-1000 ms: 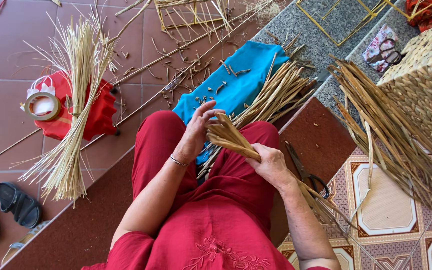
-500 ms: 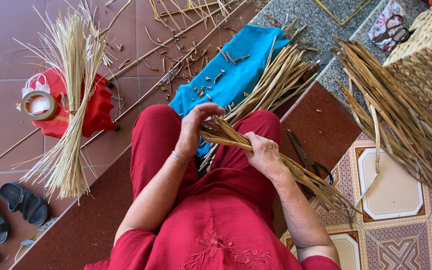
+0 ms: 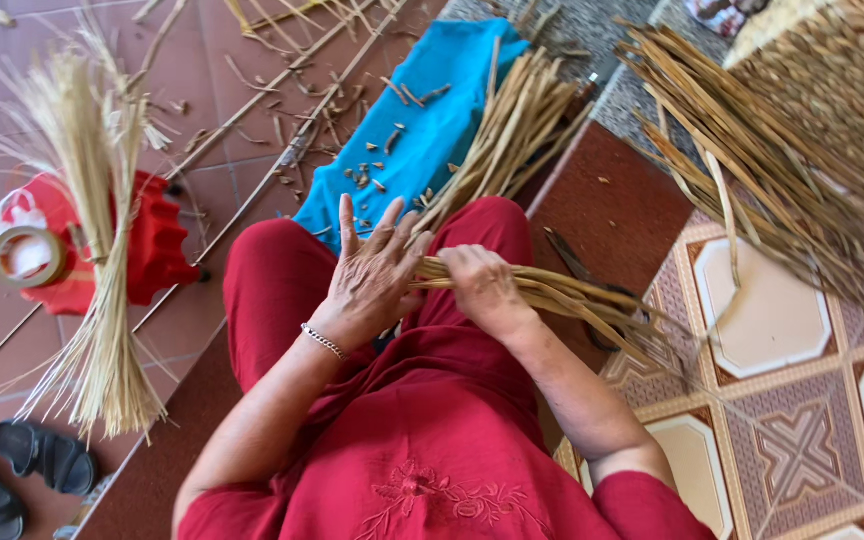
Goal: The person sits on the floor and uses shears to trim the ends of dried plant stems. They repeatedly pick up bundles of stems, cut the tips, and place the trimmed pieces aside on a blue cloth.
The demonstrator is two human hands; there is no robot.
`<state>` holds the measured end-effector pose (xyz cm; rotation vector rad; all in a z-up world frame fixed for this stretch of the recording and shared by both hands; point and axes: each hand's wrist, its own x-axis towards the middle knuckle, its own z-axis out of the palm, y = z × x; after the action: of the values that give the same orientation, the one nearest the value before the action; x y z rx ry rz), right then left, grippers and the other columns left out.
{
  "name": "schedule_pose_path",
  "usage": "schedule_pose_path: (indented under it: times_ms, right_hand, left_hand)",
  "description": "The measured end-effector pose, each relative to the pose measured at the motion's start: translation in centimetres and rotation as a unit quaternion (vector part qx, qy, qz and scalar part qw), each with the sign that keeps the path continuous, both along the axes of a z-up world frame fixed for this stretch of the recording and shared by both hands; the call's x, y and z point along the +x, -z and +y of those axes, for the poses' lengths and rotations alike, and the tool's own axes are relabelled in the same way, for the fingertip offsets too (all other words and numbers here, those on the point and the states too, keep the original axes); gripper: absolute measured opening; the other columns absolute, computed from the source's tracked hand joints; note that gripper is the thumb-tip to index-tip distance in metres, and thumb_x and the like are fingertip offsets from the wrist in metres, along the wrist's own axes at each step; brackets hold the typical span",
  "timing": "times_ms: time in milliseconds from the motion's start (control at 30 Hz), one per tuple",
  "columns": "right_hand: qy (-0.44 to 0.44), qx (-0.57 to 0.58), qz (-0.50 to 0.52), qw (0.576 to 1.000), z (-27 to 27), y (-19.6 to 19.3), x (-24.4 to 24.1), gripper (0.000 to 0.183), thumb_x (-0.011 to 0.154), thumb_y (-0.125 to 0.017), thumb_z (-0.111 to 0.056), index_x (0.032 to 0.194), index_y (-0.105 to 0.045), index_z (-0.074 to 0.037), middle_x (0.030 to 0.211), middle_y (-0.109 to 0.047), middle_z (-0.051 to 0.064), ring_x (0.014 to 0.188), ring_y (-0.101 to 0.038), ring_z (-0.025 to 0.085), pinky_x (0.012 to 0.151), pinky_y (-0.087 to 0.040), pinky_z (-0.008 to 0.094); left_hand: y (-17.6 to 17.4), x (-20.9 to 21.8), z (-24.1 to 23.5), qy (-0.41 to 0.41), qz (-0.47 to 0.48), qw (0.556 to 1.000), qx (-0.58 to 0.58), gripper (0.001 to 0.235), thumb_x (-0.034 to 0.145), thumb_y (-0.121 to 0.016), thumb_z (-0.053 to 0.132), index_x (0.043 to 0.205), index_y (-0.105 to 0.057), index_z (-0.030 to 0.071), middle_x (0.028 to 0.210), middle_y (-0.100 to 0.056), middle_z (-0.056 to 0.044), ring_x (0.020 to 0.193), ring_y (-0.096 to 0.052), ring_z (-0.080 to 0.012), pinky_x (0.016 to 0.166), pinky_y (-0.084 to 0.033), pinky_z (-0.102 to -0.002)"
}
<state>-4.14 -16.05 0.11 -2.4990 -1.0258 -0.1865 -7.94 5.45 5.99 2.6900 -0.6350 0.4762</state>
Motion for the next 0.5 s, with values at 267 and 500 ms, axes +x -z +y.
schedule_pose_path:
  times_ms: [267, 500]
  right_hand:
    - [0.045, 0.095, -0.212, 0.972, 2.7, -5.4, -2.6, 0.055, 0.065, -0.076, -0.033, 0.113, -0.063, -0.008, 0.105, -0.067, 0.012, 0.102, -0.062, 0.03, 0.096, -0.042, 0.052]
    - [-0.08, 0.499, 0.755, 0.417, 1.9, -1.6, -6.3, 0.074, 0.085, -0.081, -0.046, 0.145, -0.05, -0.017, 0.14, -0.059, 0.013, 0.107, -0.067, 0.029, 0.085, -0.058, 0.041]
  left_hand:
    - [2.6, 1.4, 2.1, -0.031, 0.203, 0.962, 0.181, 0.012, 0.087, -0.065, 0.016, 0.098, -0.061, 0.013, 0.09, -0.069, -0.008, 0.085, -0.071, -0.0263, 0.074, -0.052, -0.045]
    - [1.1, 0.4, 5.8, -0.027, 0.156, 0.975, 0.154, 0.016, 0.085, -0.065, 0.012, 0.1, -0.06, 0.014, 0.088, -0.066, -0.004, 0.086, -0.066, -0.0248, 0.075, -0.049, -0.043]
